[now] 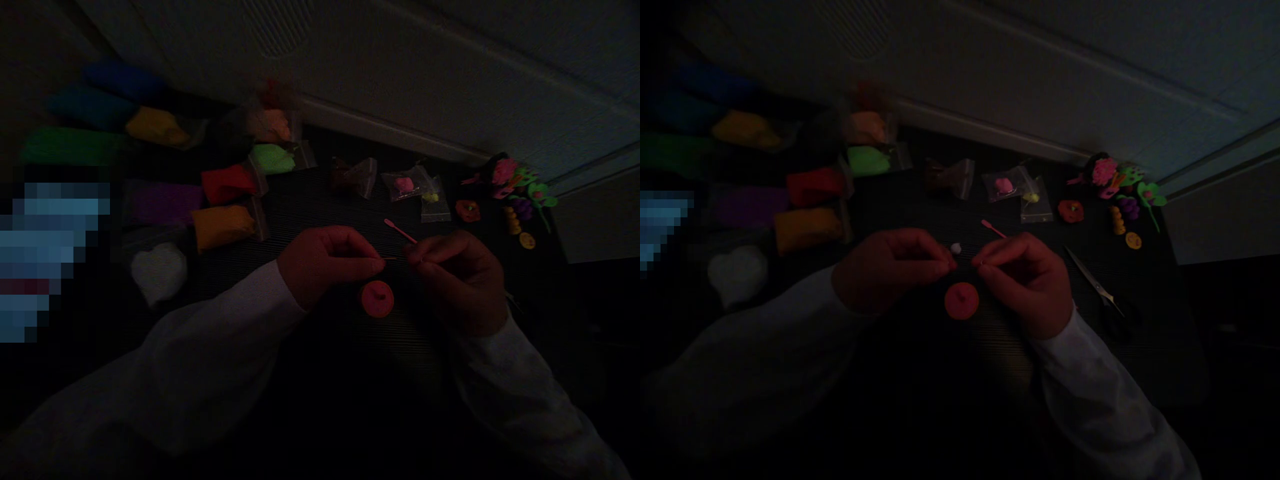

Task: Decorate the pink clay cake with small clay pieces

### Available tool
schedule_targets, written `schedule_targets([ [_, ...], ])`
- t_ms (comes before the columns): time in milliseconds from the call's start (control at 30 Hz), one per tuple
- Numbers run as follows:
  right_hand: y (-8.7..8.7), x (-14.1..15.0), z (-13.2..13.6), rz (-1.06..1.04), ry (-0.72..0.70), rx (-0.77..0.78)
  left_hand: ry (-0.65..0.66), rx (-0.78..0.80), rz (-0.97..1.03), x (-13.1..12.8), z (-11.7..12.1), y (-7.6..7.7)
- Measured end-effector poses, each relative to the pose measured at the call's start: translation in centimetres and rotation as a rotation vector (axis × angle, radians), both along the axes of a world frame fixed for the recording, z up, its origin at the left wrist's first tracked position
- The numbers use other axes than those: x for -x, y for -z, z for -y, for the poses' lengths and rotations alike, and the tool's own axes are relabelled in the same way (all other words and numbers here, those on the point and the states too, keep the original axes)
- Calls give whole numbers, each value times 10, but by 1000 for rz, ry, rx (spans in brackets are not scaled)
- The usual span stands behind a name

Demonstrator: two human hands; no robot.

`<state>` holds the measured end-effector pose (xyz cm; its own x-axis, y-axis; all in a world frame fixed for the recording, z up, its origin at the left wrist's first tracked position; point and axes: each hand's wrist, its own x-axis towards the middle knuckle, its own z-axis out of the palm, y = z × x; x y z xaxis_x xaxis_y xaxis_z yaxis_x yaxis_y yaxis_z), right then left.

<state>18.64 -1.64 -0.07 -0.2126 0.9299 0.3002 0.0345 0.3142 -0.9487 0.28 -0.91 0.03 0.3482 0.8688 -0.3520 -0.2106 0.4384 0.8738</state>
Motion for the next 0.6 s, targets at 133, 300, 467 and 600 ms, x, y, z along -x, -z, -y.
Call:
schedule_targets([
  [133,0,0,0,-60,-9,45,7,2,-32,1,-1,1],
  [300,-1,-1,0,53,24,60,36,-3,-33,1,-2,0],
  [467,2,-3,-1,98,25,30,37,-21,-1,0,-1,-2],
  [600,2,-4,-2,77,33,69,33,-15,-4,0,-1,-2],
])
